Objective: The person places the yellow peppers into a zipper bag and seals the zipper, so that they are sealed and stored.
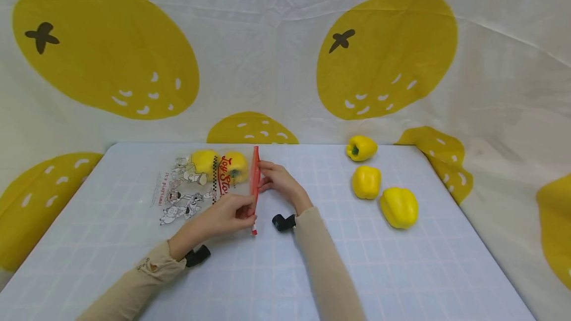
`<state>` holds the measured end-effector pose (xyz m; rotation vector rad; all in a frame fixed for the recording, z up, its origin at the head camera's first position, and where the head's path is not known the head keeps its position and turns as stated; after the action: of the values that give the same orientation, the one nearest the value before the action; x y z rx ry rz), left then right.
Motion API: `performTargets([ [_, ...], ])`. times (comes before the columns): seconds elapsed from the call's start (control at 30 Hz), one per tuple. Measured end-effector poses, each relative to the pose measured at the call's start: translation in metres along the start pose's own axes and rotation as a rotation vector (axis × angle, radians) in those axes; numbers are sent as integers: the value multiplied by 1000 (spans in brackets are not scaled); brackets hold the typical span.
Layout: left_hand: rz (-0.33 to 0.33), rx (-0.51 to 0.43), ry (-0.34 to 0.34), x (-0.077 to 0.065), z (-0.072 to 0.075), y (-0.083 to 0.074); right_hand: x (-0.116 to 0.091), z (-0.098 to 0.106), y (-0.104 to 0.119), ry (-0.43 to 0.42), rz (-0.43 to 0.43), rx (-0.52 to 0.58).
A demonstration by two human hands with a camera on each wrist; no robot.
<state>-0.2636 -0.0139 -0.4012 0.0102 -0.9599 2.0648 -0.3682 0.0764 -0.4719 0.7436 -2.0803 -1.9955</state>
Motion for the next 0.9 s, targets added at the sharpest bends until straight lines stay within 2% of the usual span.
performTargets([
  [0.3, 62, 37, 16, 23, -16, -2, -5, 34, -7, -48, -29, 66],
  [0.5, 89, 81, 26, 35, -23, -4, -7, 49, -7, -72, -50, 122],
  [0.73, 112, 44, 24, 35, -26, -6, -8, 50, -11, -56, -74, 192],
  [0.9, 126, 10, 12, 29, -26, -4, -10, 47, -10, -57, -76, 160],
])
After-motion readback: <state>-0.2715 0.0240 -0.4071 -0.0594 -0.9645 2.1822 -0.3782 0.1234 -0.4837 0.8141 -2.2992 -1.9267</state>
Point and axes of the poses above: each hand's wrist, its own x-axis towards the middle knuckle, its own z-axis out of the back of the hand, y = z × x, the point moved 9 cm from there along x, towards the middle knuckle
